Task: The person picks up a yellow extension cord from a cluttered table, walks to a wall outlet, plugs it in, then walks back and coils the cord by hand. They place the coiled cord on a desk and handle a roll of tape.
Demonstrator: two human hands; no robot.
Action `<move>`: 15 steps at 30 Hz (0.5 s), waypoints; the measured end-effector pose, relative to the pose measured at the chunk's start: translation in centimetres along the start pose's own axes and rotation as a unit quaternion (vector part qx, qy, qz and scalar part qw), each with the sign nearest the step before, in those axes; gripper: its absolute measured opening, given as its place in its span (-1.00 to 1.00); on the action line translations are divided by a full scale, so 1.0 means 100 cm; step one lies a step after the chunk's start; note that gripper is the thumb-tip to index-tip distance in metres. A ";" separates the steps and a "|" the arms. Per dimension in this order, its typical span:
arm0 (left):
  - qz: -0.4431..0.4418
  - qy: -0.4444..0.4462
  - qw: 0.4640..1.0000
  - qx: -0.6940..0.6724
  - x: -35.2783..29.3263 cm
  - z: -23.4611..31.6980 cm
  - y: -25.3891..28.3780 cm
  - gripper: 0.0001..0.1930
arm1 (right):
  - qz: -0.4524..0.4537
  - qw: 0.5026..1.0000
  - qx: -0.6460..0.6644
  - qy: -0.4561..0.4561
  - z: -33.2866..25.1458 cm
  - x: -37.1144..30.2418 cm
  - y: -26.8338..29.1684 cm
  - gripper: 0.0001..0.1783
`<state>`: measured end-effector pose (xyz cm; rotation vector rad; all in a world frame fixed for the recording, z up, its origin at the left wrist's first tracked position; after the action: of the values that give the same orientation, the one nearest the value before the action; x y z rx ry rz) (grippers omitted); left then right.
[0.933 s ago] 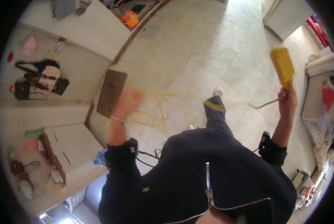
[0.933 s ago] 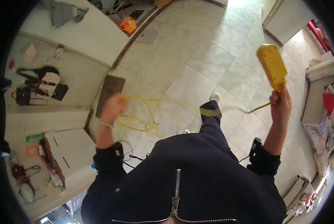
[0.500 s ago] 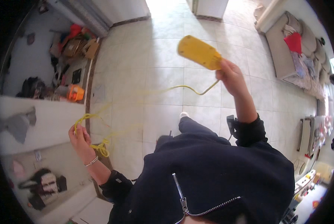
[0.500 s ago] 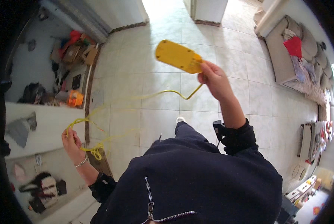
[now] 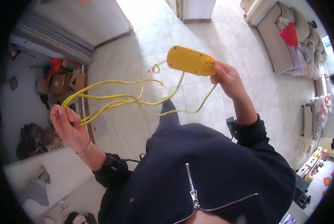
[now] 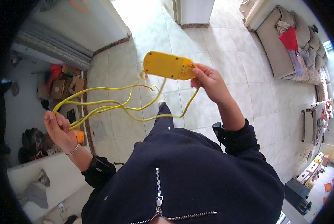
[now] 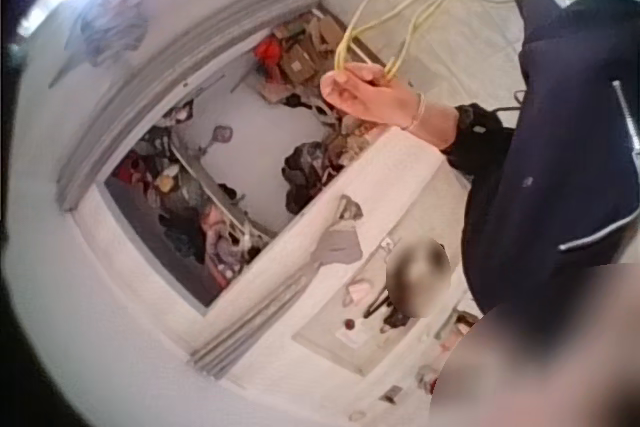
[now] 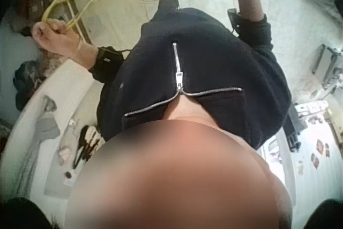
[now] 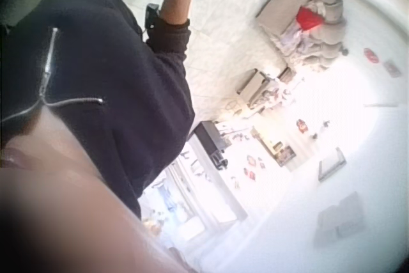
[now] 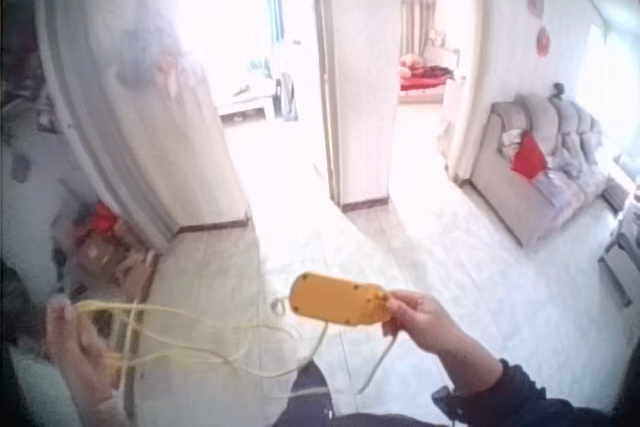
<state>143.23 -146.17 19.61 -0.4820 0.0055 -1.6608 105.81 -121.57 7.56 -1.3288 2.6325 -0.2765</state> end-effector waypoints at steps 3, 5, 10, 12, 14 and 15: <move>-0.040 0.017 0.999 -0.020 0.067 -0.027 -0.030 -0.90 | 0.065 0.997 0.025 0.022 -0.015 0.063 -0.002 -0.57; -0.073 0.033 0.996 -0.037 0.105 -0.042 -0.053 -0.91 | 0.091 0.995 0.034 0.037 -0.028 0.094 0.000 -0.55; -0.119 0.024 0.992 -0.039 0.198 -0.072 -0.092 -0.87 | 0.145 0.987 0.057 0.051 -0.046 0.164 0.001 -0.53; -0.103 0.027 0.994 -0.018 0.229 -0.089 -0.097 -0.87 | 0.159 0.984 0.057 0.047 -0.048 0.195 -0.006 -0.53; -0.091 0.031 0.995 -0.005 0.256 -0.105 -0.100 -0.87 | 0.173 0.983 0.045 0.041 -0.049 0.227 -0.014 -0.53; -0.089 0.032 0.996 -0.005 0.269 -0.114 -0.104 -0.87 | 0.179 0.983 0.030 0.035 -0.050 0.246 -0.015 -0.54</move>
<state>127.98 -173.15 20.43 -0.4466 0.0199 -1.8513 91.36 -141.84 10.91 -0.8187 2.8298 -0.3498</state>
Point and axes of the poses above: each hand's wrist, its own x-axis towards the middle knuckle, its own y-axis out of the back of the hand, z = x × y, the point moved 3 cm from there along x, towards the middle knuckle, and after that the axes turned 9 degrees about z, right-handed, at the moved point
